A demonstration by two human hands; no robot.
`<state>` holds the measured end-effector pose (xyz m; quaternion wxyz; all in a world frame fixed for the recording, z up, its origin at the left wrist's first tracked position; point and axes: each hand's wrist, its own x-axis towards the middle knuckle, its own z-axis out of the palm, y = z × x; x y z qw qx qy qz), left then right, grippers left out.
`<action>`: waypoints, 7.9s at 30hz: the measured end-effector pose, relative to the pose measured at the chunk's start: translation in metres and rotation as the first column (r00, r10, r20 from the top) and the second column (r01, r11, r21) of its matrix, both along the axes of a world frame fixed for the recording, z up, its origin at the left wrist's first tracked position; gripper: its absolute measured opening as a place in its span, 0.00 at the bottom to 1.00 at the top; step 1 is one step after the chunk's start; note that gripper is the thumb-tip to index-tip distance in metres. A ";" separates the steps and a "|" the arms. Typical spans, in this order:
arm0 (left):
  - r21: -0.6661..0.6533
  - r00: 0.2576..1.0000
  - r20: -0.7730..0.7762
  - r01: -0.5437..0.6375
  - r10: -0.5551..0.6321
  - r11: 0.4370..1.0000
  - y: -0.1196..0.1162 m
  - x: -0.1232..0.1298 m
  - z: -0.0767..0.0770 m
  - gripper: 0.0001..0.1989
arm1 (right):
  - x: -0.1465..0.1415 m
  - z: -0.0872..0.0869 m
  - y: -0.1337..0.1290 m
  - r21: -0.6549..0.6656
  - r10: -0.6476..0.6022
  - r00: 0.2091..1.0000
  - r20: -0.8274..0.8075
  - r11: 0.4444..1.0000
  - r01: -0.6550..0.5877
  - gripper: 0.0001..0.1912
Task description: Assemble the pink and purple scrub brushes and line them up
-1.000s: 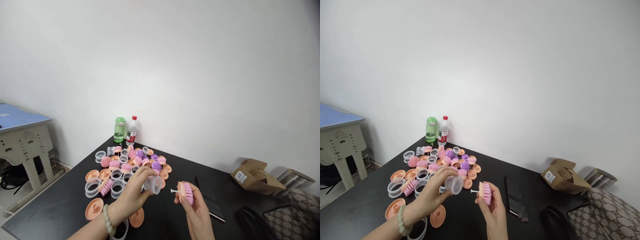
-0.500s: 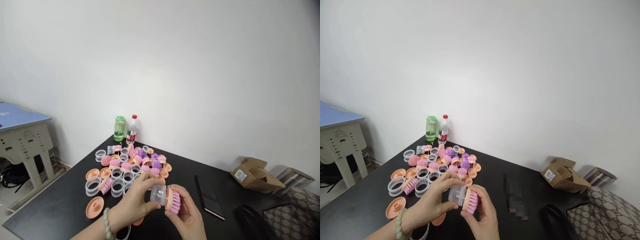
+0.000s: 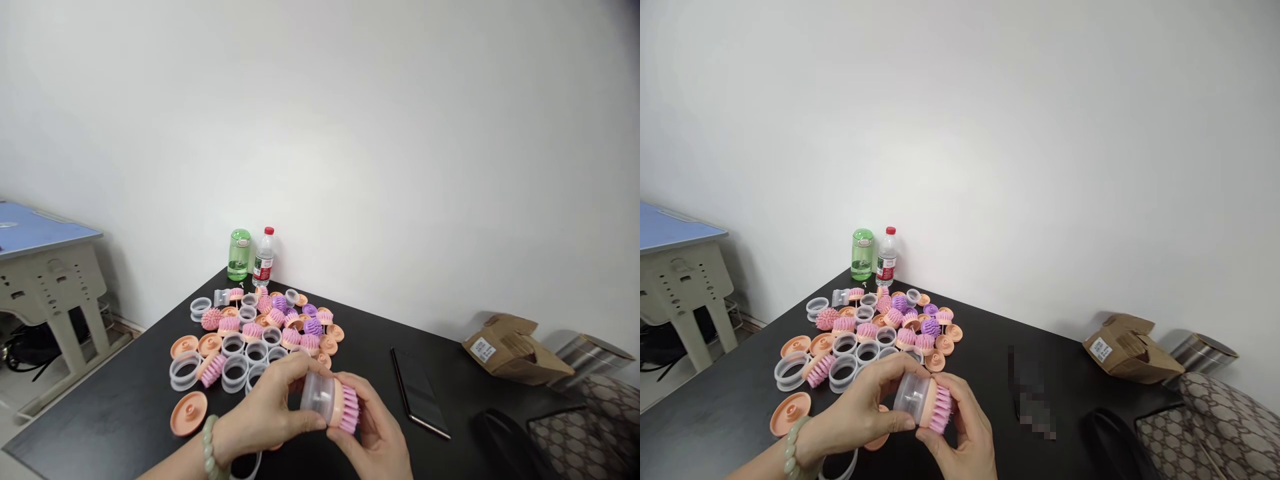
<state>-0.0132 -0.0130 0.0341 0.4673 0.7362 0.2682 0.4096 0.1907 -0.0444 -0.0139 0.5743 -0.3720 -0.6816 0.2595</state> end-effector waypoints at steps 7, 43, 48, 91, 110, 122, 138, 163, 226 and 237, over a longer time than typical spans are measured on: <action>-0.185 0.995 0.086 0.061 -0.046 0.981 -0.001 0.002 0.000 0.21 | -0.002 0.009 -0.001 0.138 -0.055 0.991 0.124 0.990 0.038 0.22; 0.176 0.998 -0.052 -0.027 0.036 0.984 -0.008 0.003 0.004 0.19 | 0.002 0.008 -0.007 -0.032 -0.023 1.000 -0.011 0.999 0.022 0.18; 0.058 0.994 -0.091 -0.053 0.058 0.997 -0.010 0.003 0.005 0.21 | 0.002 0.012 -0.010 0.109 -0.035 0.993 0.110 0.994 0.023 0.19; 0.182 0.997 -0.064 -0.027 0.039 0.983 -0.006 0.003 -0.002 0.21 | 0.005 0.007 -0.009 0.037 0.025 0.990 0.138 0.999 -0.030 0.30; -0.236 1.000 0.024 0.020 -0.014 0.972 -0.001 0.001 0.000 0.25 | 0.013 0.011 -0.010 0.188 -0.140 0.970 0.200 0.977 0.103 0.16; -0.209 0.993 0.120 0.043 -0.018 0.977 -0.009 0.006 0.007 0.18 | 0.005 0.006 -0.010 0.092 -0.162 0.968 0.190 0.985 0.147 0.18; -0.147 0.998 -0.014 -0.057 0.055 0.987 -0.006 0.006 0.002 0.19 | 0.003 0.008 -0.010 -0.005 -0.064 0.989 0.133 0.998 0.065 0.17; 0.049 0.992 -0.028 -0.122 0.124 0.991 -0.005 0.009 -0.012 0.20 | -0.003 0.018 -0.005 -0.294 0.150 0.945 -0.291 0.926 -0.237 0.33; -0.595 0.775 0.506 -0.005 0.378 0.804 0.013 -0.006 0.006 0.37 | -0.045 -0.022 0.005 -0.082 0.148 0.765 0.626 0.989 -0.125 0.24; -0.466 0.907 0.418 0.169 0.048 0.869 0.006 0.002 -0.002 0.27 | 0.007 0.000 -0.003 -0.173 -0.158 0.965 0.211 0.965 0.196 0.25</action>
